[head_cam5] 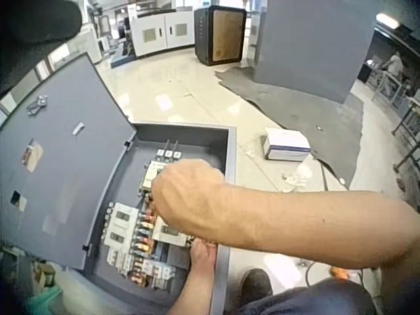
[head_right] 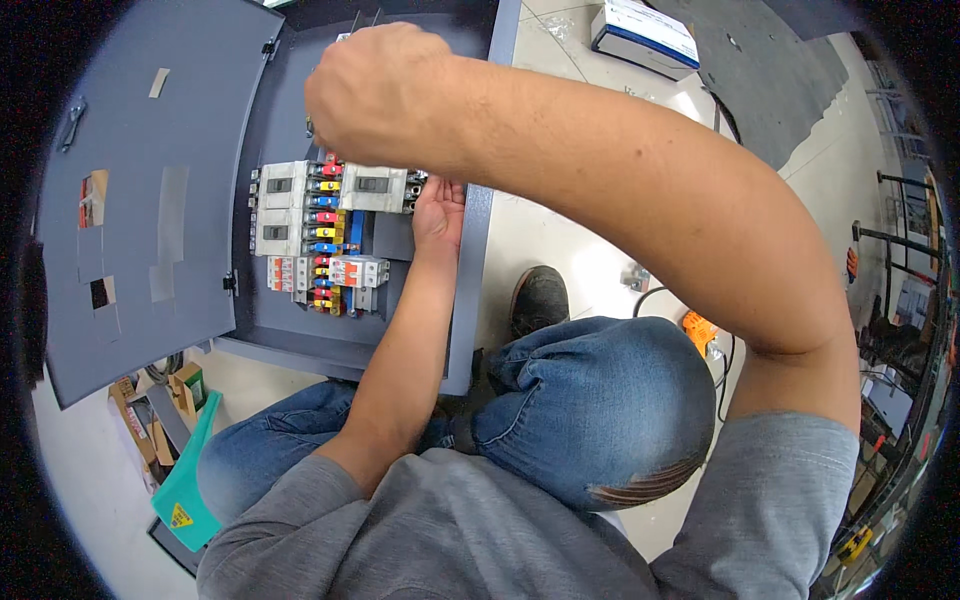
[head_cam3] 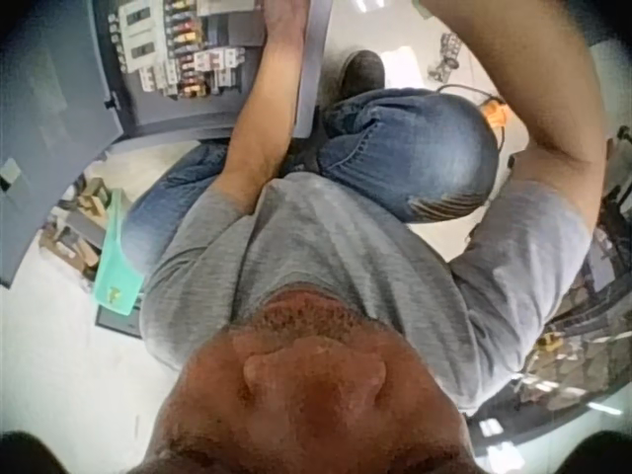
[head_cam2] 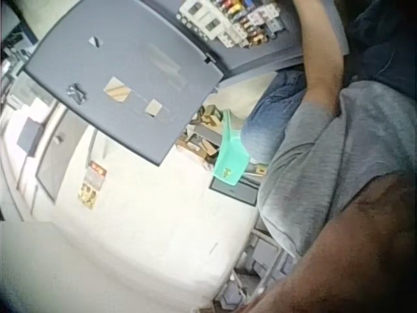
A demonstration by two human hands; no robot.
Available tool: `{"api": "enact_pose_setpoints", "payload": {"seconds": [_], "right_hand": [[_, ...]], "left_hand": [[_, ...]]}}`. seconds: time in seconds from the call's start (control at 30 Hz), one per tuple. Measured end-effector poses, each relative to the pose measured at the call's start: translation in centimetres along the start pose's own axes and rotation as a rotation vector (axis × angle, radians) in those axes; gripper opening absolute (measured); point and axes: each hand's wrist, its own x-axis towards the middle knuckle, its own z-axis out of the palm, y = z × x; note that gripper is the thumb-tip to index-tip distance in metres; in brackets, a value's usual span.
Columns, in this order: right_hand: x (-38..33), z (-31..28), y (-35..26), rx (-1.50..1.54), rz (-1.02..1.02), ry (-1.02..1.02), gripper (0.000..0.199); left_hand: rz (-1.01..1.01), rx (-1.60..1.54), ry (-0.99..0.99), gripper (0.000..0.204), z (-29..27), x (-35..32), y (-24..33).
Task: Installing and wiring circuit breakers into an electrical distribution panel.
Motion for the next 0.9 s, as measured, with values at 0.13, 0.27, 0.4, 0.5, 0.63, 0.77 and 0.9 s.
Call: {"api": "enact_pose_setpoints", "payload": {"seconds": [0.13, 0.27, 0.4, 0.5, 0.63, 0.77, 0.9], "right_hand": [[0.1, 0.6, -0.3, 0.001, -0.063, -0.058, 0.016], [0.5, 0.7, 0.0, -0.023, 0.001, 0.008, 0.017], [0.4, 0.4, 0.0, -0.013, -0.071, -0.023, 0.017], [0.6, -0.4, -0.4, -0.09, 0.036, 0.032, 0.016], [1.2, -1.0, -0.4, -0.234, 0.108, -0.146, 0.037], [-1.6, -2.5, -4.9, -0.777, 0.115, 0.128, 0.027], [-0.6, -2.0, -5.2, -0.55, 0.266, 0.097, 0.025]], "left_hand": [[0.016, -0.008, 0.003, 0.02, -1.2, 0.7, -0.2], [-0.004, 0.001, -0.026, 0.021, -0.7, 0.8, 0.5], [-0.07, 0.138, -0.003, 0.025, 1.0, -2.7, 1.4], [-0.196, 0.4, -0.035, 0.03, 4.6, -5.8, 3.7], [-0.191, 1.721, -0.208, 0.033, 8.6, -8.6, 8.7], [0.877, 1.814, -0.108, 0.027, 9.6, -8.7, 10.6], [0.852, 1.515, -0.43, 0.025, 9.1, -6.6, 12.2]]}}
